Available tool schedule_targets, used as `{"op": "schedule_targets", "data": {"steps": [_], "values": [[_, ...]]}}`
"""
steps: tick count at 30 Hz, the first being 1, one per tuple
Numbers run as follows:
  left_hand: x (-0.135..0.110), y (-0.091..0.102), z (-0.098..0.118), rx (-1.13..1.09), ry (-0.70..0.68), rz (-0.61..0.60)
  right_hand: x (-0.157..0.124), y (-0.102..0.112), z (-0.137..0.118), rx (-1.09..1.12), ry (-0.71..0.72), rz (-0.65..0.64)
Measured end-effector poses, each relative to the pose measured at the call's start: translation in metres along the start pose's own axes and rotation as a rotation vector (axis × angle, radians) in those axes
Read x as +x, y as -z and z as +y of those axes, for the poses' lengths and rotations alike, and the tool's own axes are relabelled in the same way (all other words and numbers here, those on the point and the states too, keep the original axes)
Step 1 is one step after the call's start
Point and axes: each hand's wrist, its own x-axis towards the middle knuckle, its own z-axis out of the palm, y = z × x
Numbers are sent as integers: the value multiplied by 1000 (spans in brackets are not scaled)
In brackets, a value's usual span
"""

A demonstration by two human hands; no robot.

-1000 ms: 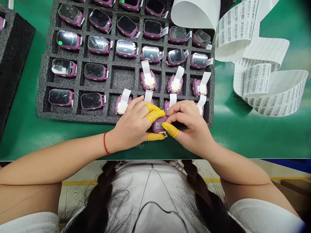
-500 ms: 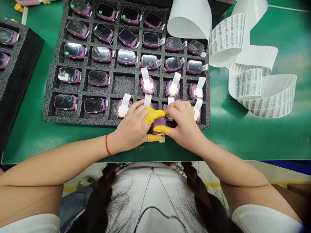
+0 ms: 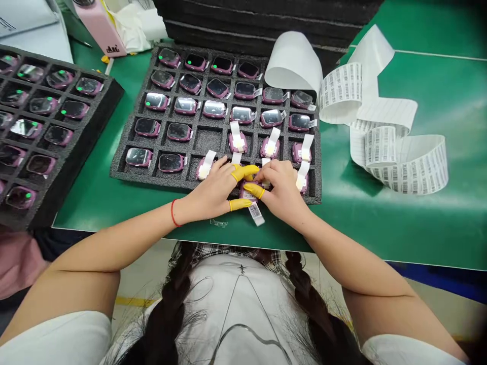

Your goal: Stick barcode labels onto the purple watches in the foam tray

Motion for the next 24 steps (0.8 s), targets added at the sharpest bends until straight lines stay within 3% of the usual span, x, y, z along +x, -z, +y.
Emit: {"op": "schedule_targets", "data": {"steps": [4,11,17,24], "values": [[-10,3,2,48,-39,-55,2,0,-1,-5,-11,5],[-6,-19,25,134,184,93,0,-3,3,12,46,56],[-6,-34,23,-107,172,253,2,-4,14,170,113,119],[-2,-28,24,-81,198,282,0,-3,13,230,116,146]]}}
